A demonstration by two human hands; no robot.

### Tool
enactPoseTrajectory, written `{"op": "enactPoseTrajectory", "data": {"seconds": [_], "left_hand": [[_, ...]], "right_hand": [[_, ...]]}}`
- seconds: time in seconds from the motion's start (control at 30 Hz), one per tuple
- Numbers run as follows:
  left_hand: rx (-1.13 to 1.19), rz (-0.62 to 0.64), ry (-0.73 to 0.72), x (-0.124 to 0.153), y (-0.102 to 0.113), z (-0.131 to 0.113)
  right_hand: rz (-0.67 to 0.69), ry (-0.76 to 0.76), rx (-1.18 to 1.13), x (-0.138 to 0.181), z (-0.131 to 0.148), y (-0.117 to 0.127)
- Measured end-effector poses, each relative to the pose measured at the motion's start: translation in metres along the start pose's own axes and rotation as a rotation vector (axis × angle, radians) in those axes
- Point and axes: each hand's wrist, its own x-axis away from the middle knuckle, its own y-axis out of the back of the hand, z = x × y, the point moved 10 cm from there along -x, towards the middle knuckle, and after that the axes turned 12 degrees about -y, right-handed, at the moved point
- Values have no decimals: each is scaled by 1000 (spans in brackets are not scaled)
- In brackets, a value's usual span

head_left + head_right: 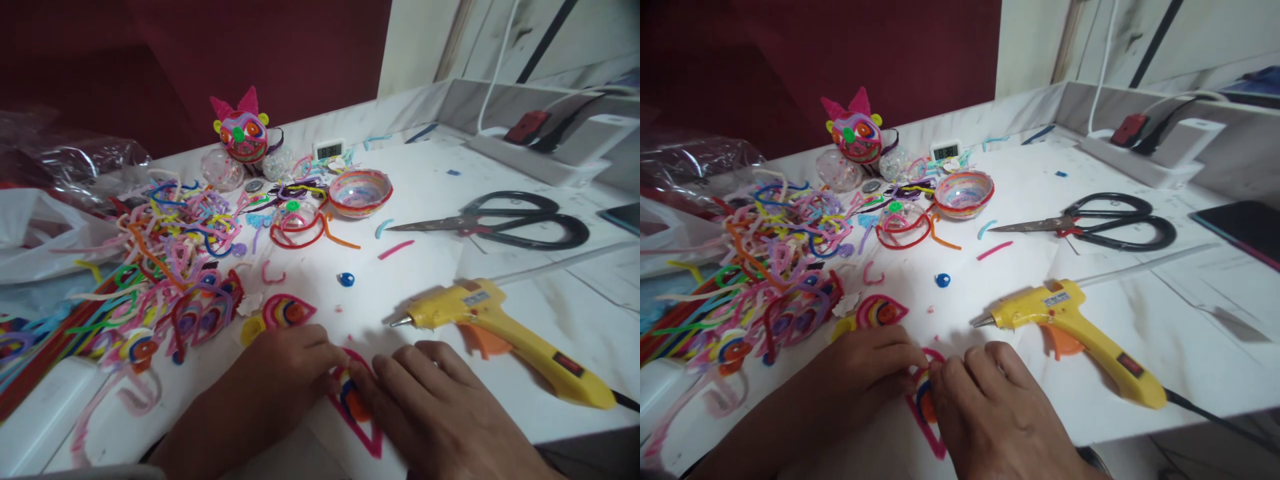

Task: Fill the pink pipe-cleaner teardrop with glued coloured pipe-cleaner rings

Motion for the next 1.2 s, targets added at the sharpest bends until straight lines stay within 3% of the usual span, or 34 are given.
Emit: {"op": "enactPoseTrajectory", "data": {"seconds": [0.43, 0.87, 1.07, 1.2], "left_hand": [[-25, 45, 64, -4, -4, 5], [-17, 30, 39, -4, -4, 5], [30, -22, -23, -4, -1, 0], [-30, 26, -3, -5, -1, -3]], "right_hand": [[-30, 14, 3, -1, -2, 7], [108, 38, -19, 12, -3, -7], [-96, -50, -69, 16, -6, -4], [-125, -61, -55, 20, -6, -7]]}}
